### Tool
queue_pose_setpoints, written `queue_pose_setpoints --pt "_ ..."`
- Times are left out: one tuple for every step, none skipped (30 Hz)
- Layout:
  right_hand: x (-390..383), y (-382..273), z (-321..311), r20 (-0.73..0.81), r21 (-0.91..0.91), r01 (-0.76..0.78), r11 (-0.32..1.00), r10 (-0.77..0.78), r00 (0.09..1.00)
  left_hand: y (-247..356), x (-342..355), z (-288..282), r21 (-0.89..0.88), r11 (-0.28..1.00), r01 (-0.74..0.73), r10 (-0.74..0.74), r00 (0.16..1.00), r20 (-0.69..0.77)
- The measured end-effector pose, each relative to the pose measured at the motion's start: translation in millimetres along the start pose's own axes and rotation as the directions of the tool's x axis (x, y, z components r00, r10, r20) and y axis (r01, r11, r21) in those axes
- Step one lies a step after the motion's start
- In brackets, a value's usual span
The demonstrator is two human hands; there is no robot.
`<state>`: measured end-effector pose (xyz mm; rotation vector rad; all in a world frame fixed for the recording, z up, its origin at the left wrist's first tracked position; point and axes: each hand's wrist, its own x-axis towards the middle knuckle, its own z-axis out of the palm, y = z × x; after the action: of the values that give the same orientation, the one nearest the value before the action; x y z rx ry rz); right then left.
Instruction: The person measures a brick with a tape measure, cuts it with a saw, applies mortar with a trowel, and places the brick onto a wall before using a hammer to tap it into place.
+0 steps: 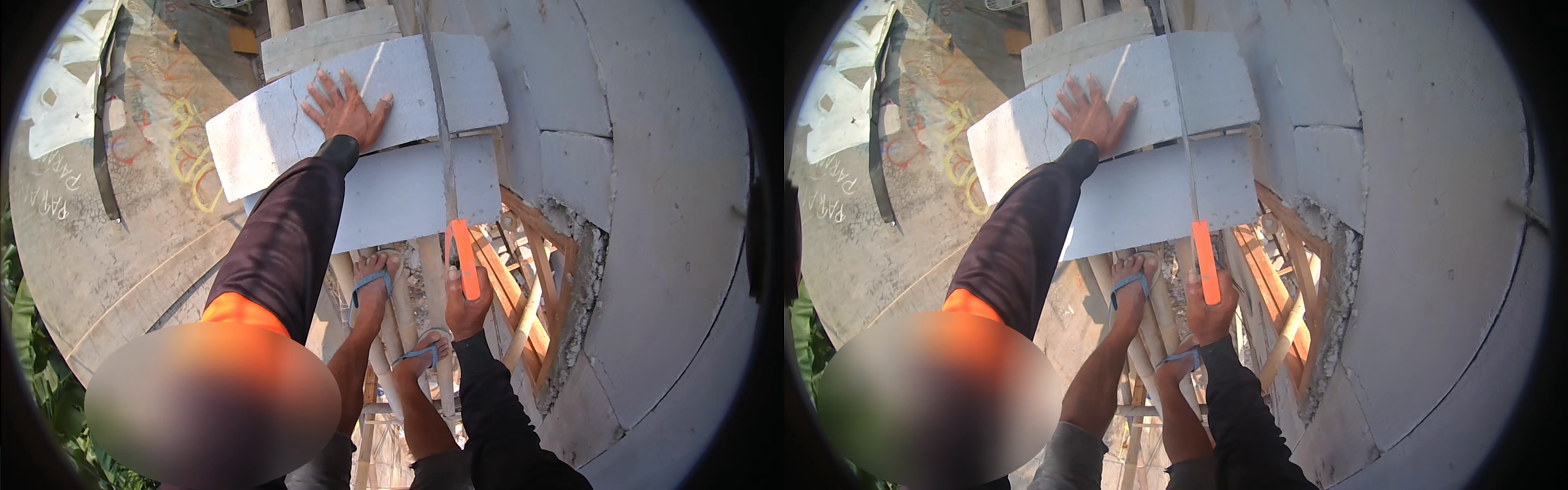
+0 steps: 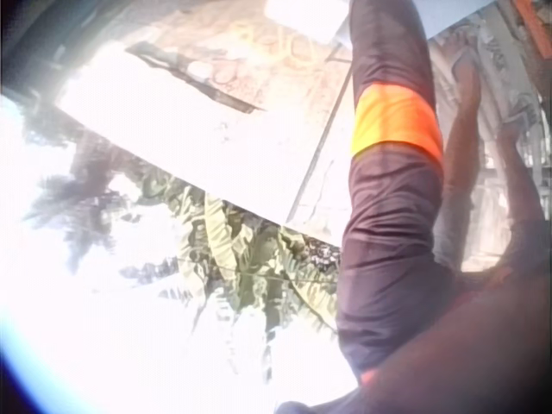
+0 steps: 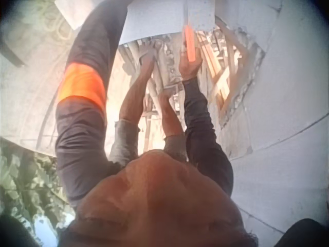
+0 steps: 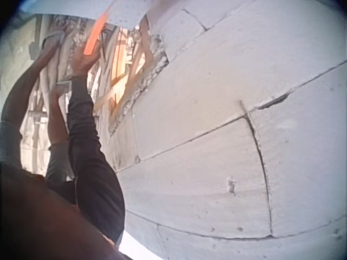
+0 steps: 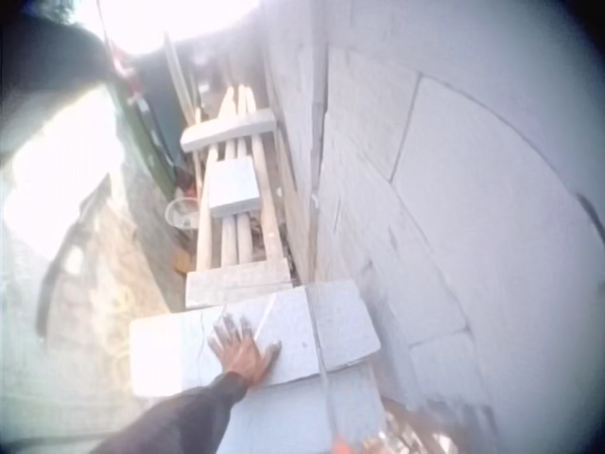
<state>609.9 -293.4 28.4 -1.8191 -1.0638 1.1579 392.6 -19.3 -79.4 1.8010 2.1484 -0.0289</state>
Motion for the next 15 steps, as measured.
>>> queue_pose_setpoints --pt "-8 6 0 -0.031 -0.021 0.024 0.999 -0.025 0.999 1 0 1 -0.017 1.0 0.005 -0.006 1.0 -0.005" --pt "-16 12 0 -0.044 -0.007 0.039 0.999 -0.039 0.998 1 0 2 -0.009 1.0 0.003 -0.003 1.0 -0.027" --pt "-22 17 -1 -0.055 -0.007 0.017 1.0 -0.018 0.998 1 0 4 -0.001 1.0 0.002 -0.002 0.999 -0.037" --pt "-27 23 -1 -0.066 -0.009 -0.005 1.0 0.004 0.998 2 -1 6 0.008 1.0 0.006 -0.005 1.0 -0.029" --pt "-30 29 -2 -0.032 -0.019 -0.024 1.0 0.023 0.999 2 -1 7 0.012 1.0 0.006 -0.005 0.998 -0.055" --pt "-33 35 -2 0.002 -0.03 -0.044 0.999 0.044 0.999 2 -2 9 0.018 1.0 0.009 -0.008 0.998 -0.062" --pt "-34 40 -2 0.031 -0.035 -0.072 0.997 0.073 0.997 2 -2 11 0.024 1.0 0.011 -0.009 0.997 -0.071" --pt "-34 46 -2 0.029 -0.09 -0.001 0.996 0.003 1.0 2 -2 13 0.029 1.0 0.004 -0.001 0.996 -0.088" --pt "-34 53 -1 0.03 -0.138 0.062 0.988 -0.058 0.998 2 -2 14 0.034 0.999 -0.003 0.006 0.994 -0.105" --pt "-34 58 0 0.033 -0.184 0.126 0.975 -0.121 0.992 2 -2 15 0.038 0.999 -0.009 0.013 0.993 -0.115" --pt "-34 63 1 0.03 -0.175 0.146 0.974 -0.143 0.989 1 -2 16 0.043 0.999 -0.01 0.016 0.992 -0.127" --pt "-33 67 2 0.026 -0.167 0.166 0.972 -0.164 0.986 1 -1 16 0.046 0.999 -0.011 0.017 0.991 -0.131" --pt "-33 71 3 0.026 -0.158 0.178 0.971 -0.176 0.984 1 -1 17 0.059 0.998 -0.005 0.012 0.992 -0.124" --pt "-33 74 4 0.024 -0.168 0.218 0.961 -0.217 0.976 1 -1 18 0.055 0.998 -0.006 0.014 0.991 -0.133" --pt "-34 76 5 0.027 -0.176 0.247 0.953 -0.246 0.969 1 0 19 0.062 0.998 -0.001 0.009 0.991 -0.132"
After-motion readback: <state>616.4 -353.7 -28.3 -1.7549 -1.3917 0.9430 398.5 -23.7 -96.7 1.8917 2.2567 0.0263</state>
